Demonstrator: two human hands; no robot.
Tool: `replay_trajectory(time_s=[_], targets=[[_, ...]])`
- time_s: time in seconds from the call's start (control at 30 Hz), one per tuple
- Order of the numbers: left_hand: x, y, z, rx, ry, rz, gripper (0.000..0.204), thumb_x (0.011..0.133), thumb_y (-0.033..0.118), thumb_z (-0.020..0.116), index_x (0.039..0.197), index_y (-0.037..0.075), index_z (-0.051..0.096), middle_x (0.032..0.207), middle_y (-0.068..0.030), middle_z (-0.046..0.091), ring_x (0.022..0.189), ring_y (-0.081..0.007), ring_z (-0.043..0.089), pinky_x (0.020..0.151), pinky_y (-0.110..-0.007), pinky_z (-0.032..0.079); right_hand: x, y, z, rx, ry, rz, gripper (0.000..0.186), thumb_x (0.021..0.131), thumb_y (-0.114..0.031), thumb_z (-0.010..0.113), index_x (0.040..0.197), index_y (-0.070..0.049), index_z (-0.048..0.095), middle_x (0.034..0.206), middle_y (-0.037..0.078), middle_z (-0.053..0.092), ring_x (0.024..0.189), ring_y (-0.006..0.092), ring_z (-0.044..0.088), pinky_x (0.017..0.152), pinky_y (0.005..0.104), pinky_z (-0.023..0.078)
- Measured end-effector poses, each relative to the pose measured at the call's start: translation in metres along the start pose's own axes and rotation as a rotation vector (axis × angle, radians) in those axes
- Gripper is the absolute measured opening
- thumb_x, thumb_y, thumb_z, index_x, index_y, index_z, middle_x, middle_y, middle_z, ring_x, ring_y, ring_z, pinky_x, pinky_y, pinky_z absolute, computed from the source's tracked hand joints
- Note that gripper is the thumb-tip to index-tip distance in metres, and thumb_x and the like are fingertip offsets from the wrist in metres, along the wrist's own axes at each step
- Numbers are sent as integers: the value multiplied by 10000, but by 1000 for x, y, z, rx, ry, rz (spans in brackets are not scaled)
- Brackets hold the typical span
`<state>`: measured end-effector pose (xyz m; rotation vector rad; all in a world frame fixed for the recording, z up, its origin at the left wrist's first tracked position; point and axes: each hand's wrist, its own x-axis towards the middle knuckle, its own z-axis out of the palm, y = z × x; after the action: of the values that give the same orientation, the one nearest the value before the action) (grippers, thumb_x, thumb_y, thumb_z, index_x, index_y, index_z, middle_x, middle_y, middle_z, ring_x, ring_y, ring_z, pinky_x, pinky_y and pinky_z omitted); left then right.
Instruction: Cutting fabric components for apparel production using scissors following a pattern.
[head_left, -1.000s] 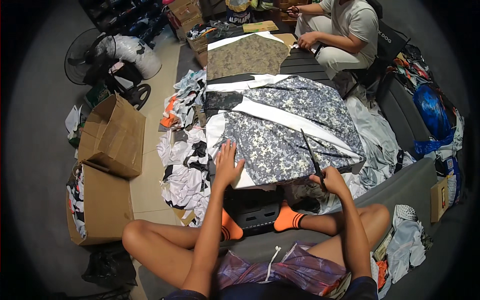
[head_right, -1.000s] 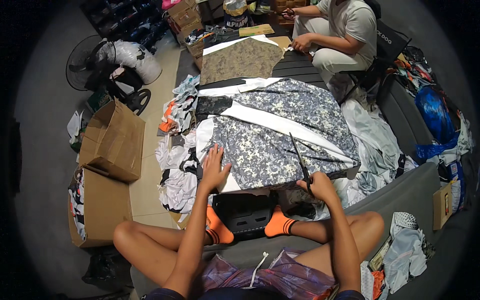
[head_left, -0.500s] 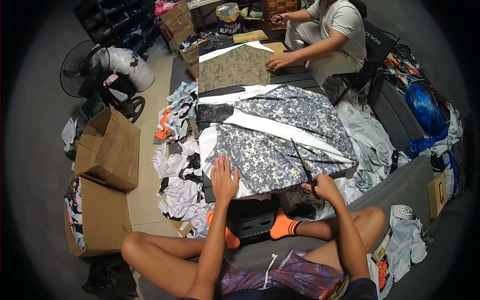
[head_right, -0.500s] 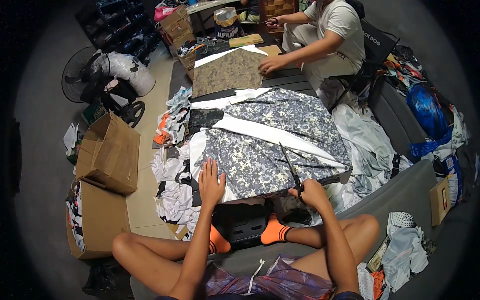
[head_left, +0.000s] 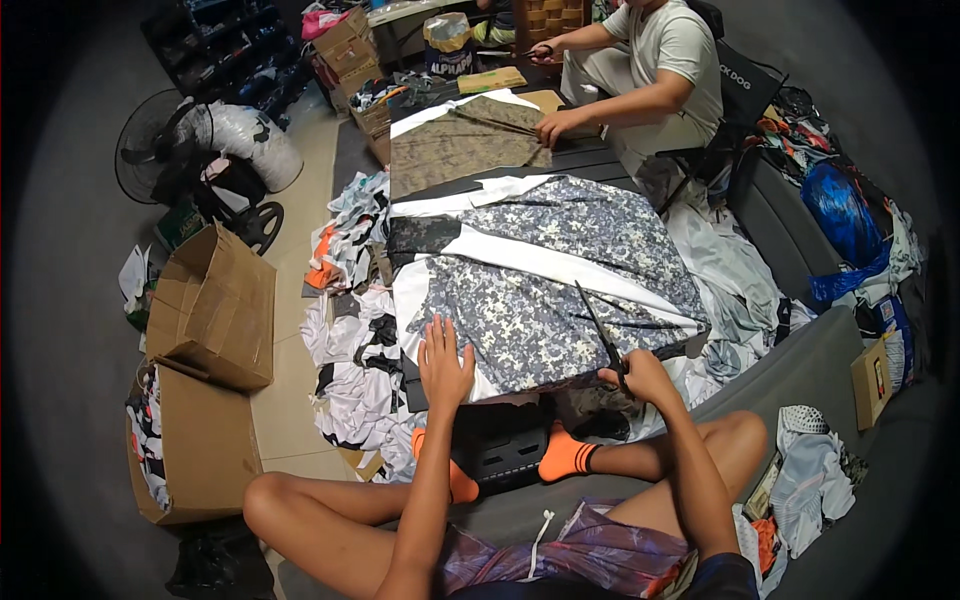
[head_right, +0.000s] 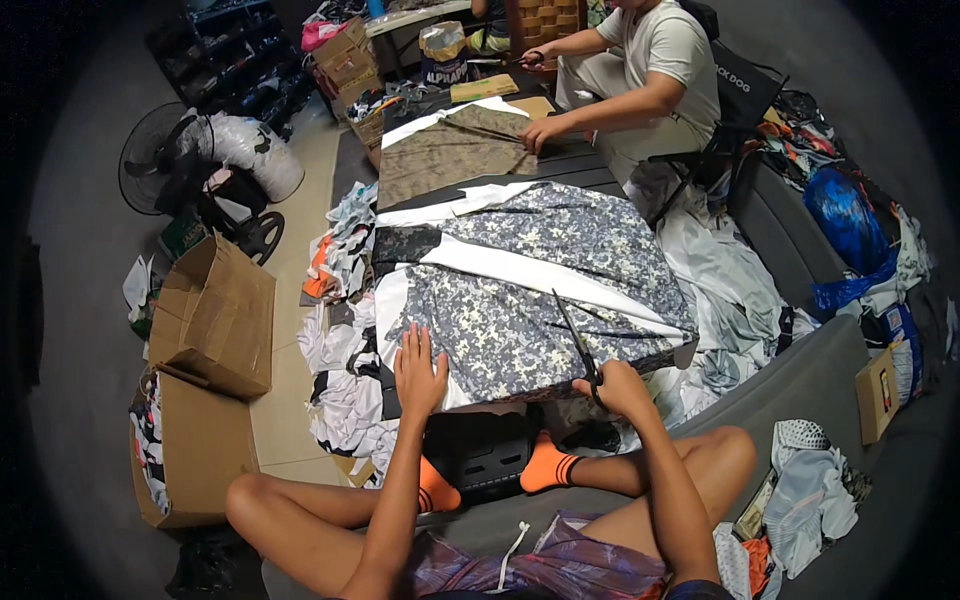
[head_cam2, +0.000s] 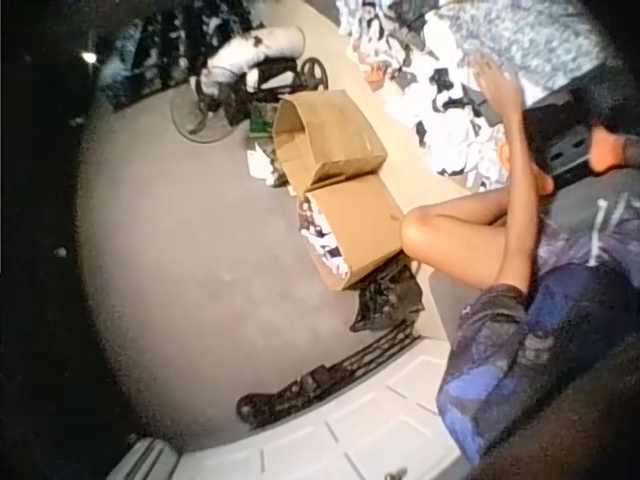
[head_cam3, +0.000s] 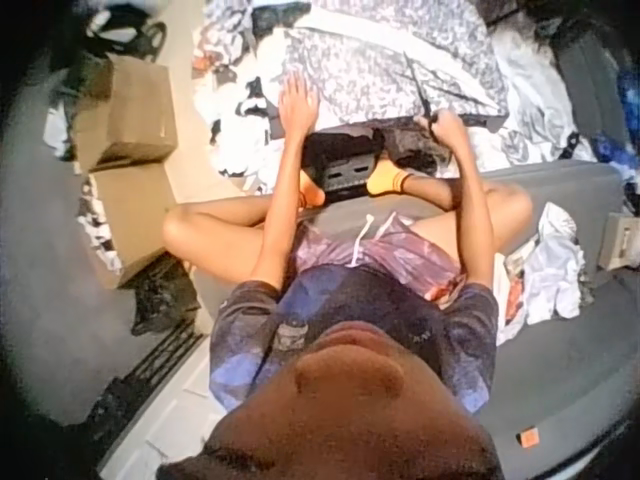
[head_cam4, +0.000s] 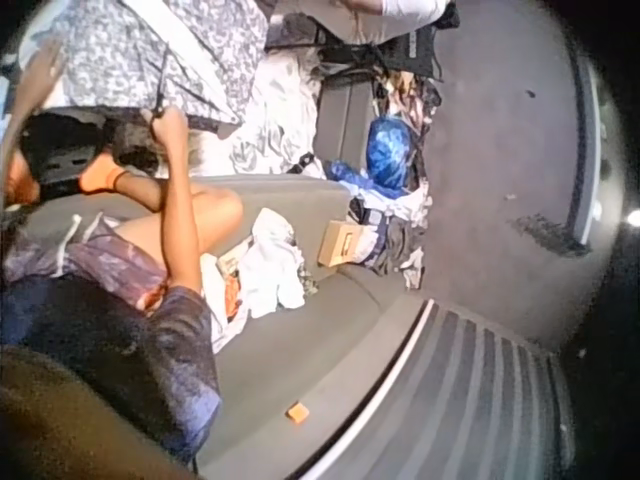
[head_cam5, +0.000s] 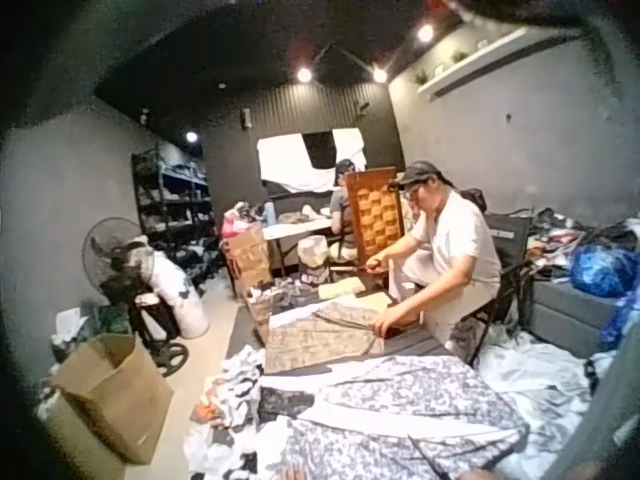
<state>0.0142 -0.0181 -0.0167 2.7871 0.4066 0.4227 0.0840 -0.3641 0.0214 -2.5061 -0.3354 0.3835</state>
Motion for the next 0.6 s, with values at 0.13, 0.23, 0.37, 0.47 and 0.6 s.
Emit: replay_trajectory(time_s=[0.13, 0.23, 0.37, 0.47, 0.6], targets=[[1, -4, 3, -1, -2, 2, 628, 925, 344, 493, 1454, 33, 357, 1557, -132, 268, 1443, -287, 230, 1154, -414, 178, -2, -3, -3, 14, -4, 2, 591, 719, -477, 781, 561, 45, 555, 489, 182, 503, 446, 282, 519, 494, 426, 390], [-1, -7, 7, -8, -15, -8, 633, 923, 344, 493, 1454, 29, 355, 1560, -130, 263, 1445, -288, 226, 1154, -414, 173, -2, -8, -8, 33, -45, 22, 582, 716, -480, 776, 641, 68, 596, 598, 238, 567, 585, 376, 587, 568, 452, 444], [3, -5, -3, -18, 17, 11, 614, 911, 334, 528, 1440, 54, 390, 1551, -130, 284, 1430, -294, 259, 1136, -432, 218, -6, -14, -15, 24, -81, 48, 562, 717, -476, 766, 696, 68, 625, 648, 259, 592, 655, 428, 609, 593, 460, 463], [14, -12, -14, -124, -125, -46, 557, 894, 326, 576, 1379, 73, 468, 1486, -134, 384, 1375, -312, 348, 1096, -456, 285, -5, -19, -19, 24, -30, 1, 539, 721, -470, 758, 701, 54, 629, 646, 254, 586, 655, 432, 598, 583, 457, 455], [31, -38, 0, -278, 26, 24, 461, 884, 265, 618, 1287, 56, 537, 1369, -141, 493, 1262, -341, 471, 1012, -426, 394, 2, -17, -21, 48, 122, -120, 510, 740, -457, 745, 687, 36, 625, 626, 239, 572, 623, 421, 576, 559, 447, 435]])
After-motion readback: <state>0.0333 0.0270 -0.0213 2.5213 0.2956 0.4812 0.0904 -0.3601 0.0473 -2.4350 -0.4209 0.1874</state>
